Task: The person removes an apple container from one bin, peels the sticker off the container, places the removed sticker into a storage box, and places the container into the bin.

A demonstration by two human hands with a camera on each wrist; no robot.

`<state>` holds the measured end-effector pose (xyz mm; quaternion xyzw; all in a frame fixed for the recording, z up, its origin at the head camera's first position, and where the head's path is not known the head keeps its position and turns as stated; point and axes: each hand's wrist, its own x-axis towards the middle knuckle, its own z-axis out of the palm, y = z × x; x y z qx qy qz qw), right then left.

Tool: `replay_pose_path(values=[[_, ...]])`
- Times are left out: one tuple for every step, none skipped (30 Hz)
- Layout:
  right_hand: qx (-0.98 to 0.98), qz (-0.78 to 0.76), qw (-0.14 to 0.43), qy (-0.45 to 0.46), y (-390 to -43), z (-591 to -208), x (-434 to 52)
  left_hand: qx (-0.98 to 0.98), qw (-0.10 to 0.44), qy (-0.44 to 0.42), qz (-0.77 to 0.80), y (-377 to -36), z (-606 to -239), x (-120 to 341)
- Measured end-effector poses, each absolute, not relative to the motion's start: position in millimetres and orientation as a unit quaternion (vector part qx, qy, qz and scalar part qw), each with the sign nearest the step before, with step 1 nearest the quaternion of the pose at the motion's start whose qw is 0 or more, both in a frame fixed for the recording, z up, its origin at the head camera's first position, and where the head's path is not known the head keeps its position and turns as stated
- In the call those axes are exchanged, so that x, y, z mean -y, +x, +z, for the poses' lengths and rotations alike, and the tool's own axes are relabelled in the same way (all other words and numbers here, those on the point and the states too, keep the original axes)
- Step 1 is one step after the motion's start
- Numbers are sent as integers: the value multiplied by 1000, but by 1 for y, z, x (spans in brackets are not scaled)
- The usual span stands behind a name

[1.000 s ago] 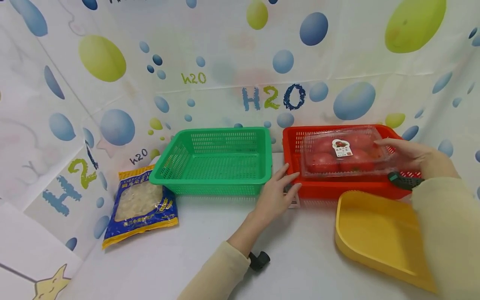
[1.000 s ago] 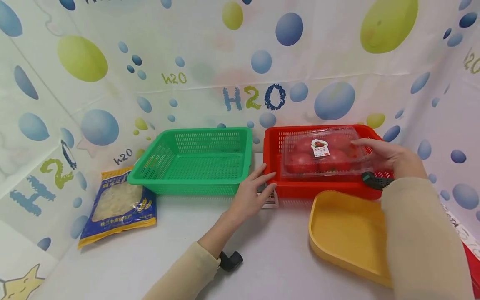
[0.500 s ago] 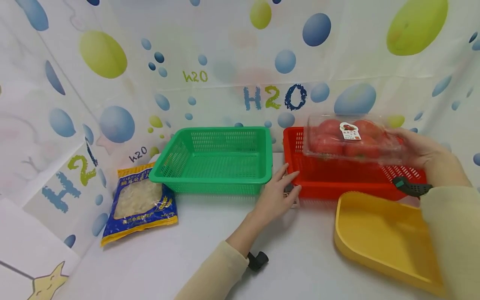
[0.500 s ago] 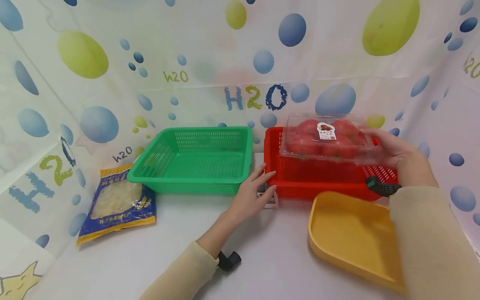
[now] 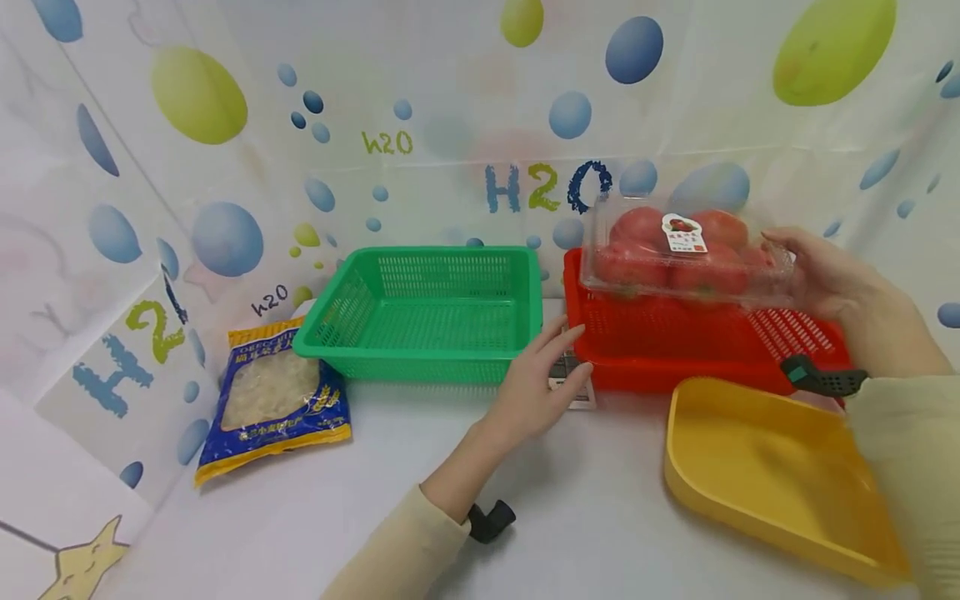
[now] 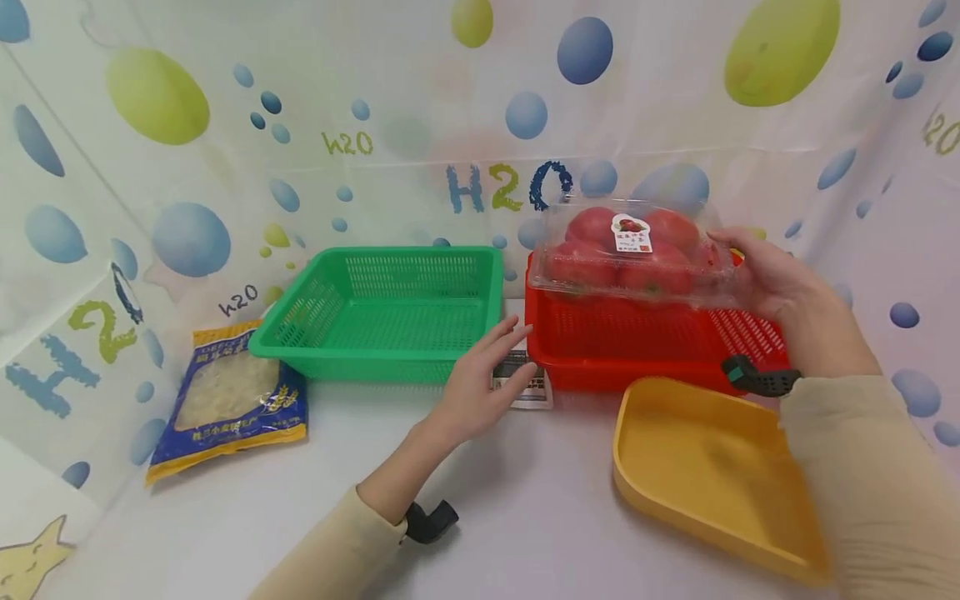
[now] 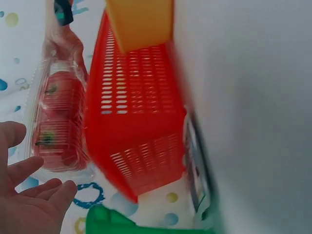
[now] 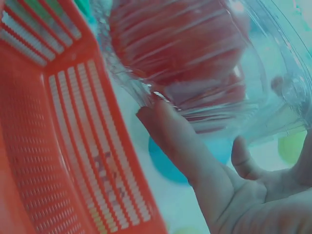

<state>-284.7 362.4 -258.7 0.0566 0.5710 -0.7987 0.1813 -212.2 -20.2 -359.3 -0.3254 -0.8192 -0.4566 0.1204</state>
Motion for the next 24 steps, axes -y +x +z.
replay_pose_path(values=[[-573, -798, 181, 47, -283, -255, -359, 813, 131, -328, -464, -212, -355, 24], [-580, -794, 178, 39, -282, -252, -355, 805, 141, -329, -473, -212, -351, 27], [-586, -791, 174, 30, -280, -250, -351, 796, 149, -328, -486, -212, -349, 31], [-588, -790, 172, 25, -277, -249, -347, 787, 156, -326, -499, -212, -347, 35], [-594, -786, 169, 22, -274, -249, -342, 776, 164, -324, -515, -211, -345, 40], [-602, -780, 168, 20, -270, -250, -337, 765, 170, -319, -533, -211, -344, 44], [-609, -774, 168, 19, -266, -250, -331, 755, 172, -311, -551, -211, -343, 49], [-612, -772, 170, 21, -262, -251, -325, 747, 170, -303, -567, -211, -342, 55], [-613, -771, 171, 16, -258, -253, -319, 742, 167, -292, -579, -211, -340, 61], [-618, -767, 172, 14, -254, -253, -312, 740, 162, -280, -590, -211, -339, 67], [-622, -764, 172, 12, -249, -254, -305, 737, 151, -267, -603, -211, -337, 73], [-624, -762, 171, 15, -245, -254, -297, 734, 137, -255, -615, -212, -336, 79], [-622, -764, 169, 22, -239, -254, -290, 731, 122, -243, -626, -212, -334, 84], [-622, -765, 165, 28, -235, -254, -282, 726, 108, -235, -637, -212, -333, 90], [-620, -767, 162, 34, -230, -254, -276, 719, 96, -229, -650, -213, -332, 94], [-615, -771, 160, 46, -225, -254, -269, 711, 84, -226, -661, -213, -332, 99], [-606, -778, 157, 53, -221, -254, -263, 704, 73, -223, -671, -213, -332, 103], [-600, -783, 155, 58, -217, -255, -257, 698, 64, -220, -678, -212, -331, 108], [-597, -786, 151, 55, -213, -256, -251, 692, 55, -215, -687, -211, -332, 112], [-595, -788, 149, 50, -209, -258, -246, 686, 46, -209, -696, -210, -332, 116], [-589, -793, 146, 45, -205, -259, -242, 681, 37, -203, -702, -209, -333, 120], [-584, -798, 143, 38, -202, -261, -237, 678, 28, -197, -708, -207, -334, 124], [-581, -801, 141, 31, -198, -263, -233, 674, 20, -192, -713, -206, -334, 128], [-579, -803, 140, 23, -195, -266, -230, 673, 13, -190, -715, -203, -335, 132]])
